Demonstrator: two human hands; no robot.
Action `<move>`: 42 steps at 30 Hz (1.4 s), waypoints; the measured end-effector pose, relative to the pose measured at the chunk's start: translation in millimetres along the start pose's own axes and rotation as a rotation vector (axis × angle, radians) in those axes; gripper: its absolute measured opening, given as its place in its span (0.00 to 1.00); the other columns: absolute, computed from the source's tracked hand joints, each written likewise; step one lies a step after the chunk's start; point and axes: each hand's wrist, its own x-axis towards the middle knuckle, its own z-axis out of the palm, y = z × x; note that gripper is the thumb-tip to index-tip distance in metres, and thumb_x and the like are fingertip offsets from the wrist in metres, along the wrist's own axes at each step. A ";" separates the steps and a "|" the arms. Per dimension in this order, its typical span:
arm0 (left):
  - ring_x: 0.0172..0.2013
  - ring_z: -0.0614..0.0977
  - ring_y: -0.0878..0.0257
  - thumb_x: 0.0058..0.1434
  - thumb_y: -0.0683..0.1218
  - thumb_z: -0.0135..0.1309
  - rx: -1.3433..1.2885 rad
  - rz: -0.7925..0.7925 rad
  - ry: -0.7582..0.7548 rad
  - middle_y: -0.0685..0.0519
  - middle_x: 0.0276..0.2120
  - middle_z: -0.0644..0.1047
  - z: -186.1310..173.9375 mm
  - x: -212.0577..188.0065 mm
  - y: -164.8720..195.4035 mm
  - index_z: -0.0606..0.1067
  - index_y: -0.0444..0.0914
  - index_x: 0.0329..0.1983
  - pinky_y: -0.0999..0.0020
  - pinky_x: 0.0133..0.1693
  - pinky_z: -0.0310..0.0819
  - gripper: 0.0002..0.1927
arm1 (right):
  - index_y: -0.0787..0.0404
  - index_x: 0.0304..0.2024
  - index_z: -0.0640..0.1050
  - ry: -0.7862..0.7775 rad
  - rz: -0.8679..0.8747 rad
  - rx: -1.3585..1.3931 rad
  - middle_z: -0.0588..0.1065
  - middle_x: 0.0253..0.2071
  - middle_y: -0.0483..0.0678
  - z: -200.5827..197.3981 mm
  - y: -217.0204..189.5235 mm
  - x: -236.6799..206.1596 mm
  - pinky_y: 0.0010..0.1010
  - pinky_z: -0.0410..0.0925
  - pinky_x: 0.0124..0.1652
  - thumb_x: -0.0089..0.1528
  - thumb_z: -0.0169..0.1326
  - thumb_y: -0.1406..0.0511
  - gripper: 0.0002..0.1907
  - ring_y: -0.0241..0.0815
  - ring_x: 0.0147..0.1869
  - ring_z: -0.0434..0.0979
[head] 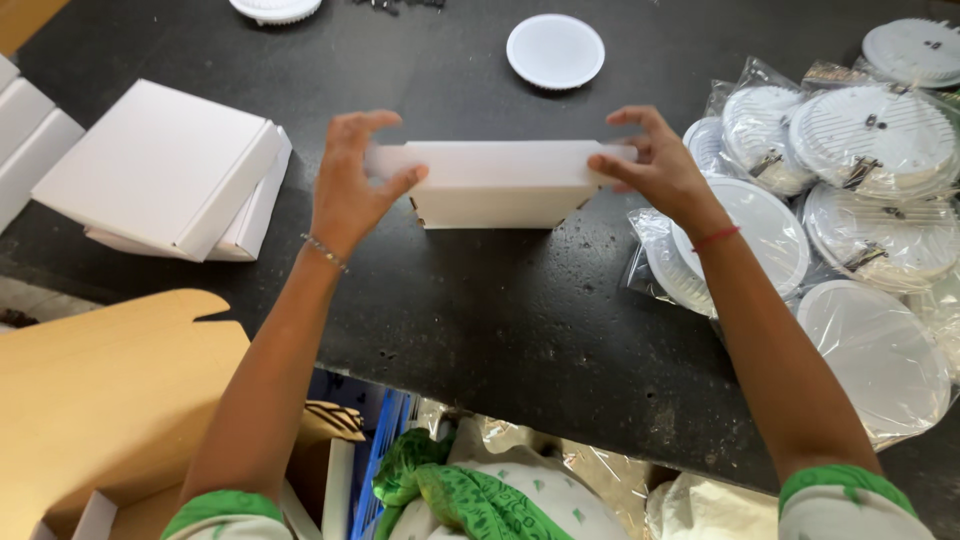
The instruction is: The person wraps round LED panel lights in clear plastic bags and places the bagged panels into white cardboard boxes. They fold the box flaps closed and stack the finished boxes on the workbench.
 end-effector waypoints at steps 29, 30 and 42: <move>0.31 0.83 0.58 0.65 0.48 0.62 -0.046 0.061 0.105 0.46 0.33 0.83 18.8 65.3 -22.5 0.84 0.38 0.40 0.65 0.36 0.76 0.08 | 0.70 0.55 0.79 0.174 -0.218 -0.046 0.81 0.33 0.51 5.8 -40.4 -1.1 0.25 0.78 0.34 0.67 0.56 0.67 0.16 0.36 0.33 0.84; 0.30 0.83 0.58 0.65 0.48 0.62 -0.051 0.045 0.097 0.47 0.33 0.83 19.0 66.8 -21.9 0.84 0.38 0.40 0.65 0.36 0.76 0.08 | 0.69 0.55 0.79 0.164 -0.210 -0.010 0.81 0.33 0.51 5.2 -41.6 0.3 0.25 0.78 0.35 0.67 0.56 0.67 0.16 0.36 0.34 0.84; 0.32 0.84 0.60 0.64 0.45 0.62 -0.092 0.056 0.108 0.49 0.36 0.83 26.2 71.5 -14.8 0.83 0.40 0.42 0.66 0.36 0.77 0.06 | 0.60 0.59 0.77 0.317 -0.334 -0.164 0.82 0.35 0.51 19.7 -32.1 0.1 0.30 0.76 0.39 0.67 0.56 0.70 0.17 0.40 0.39 0.85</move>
